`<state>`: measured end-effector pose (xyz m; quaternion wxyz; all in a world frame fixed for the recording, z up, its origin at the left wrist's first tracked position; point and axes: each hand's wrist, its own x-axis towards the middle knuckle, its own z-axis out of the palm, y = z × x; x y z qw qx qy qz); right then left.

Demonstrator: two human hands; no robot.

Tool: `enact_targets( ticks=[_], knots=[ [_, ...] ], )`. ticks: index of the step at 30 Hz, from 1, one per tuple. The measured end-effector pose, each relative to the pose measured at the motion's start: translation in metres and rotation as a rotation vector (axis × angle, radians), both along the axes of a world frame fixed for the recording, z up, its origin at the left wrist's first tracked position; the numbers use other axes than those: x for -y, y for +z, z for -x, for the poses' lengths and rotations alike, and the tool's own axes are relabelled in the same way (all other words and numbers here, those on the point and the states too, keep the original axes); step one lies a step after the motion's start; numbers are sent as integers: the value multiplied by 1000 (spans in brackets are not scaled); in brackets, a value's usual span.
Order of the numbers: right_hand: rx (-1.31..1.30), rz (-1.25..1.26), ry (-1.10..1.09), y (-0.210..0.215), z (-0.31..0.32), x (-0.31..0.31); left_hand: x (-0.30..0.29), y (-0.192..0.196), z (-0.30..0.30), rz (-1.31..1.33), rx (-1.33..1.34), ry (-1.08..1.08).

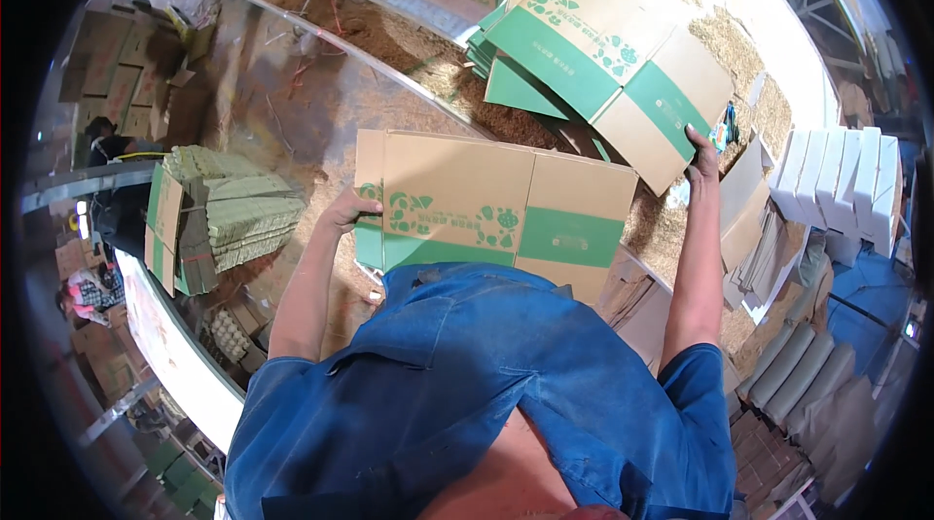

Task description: The person assembles cardboard boxes by unfolding flat sheets, tucking in flaps, and filling them with a tray of grain-like material before closing them.

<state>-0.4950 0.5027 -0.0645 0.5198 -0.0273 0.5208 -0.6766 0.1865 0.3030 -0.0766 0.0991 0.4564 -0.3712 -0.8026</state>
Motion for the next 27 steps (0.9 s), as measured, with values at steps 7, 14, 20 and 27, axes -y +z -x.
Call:
enact_targets(
  ticks=[7, 14, 20, 27],
  knots=[
    [-89, 185, -325, -10, -14, -51, 4, 8, -5, -14, 3, -41],
    [56, 396, -494, 33, 21, -63, 17, -6, 1, -36, -29, -74],
    [10, 303, -532, 15, 6, -64, 25, 3, 11, -20, -29, -115],
    [-65, 150, -277, -9, -44, -26, 25, 2, 10, -50, -21, -125]
  ],
)
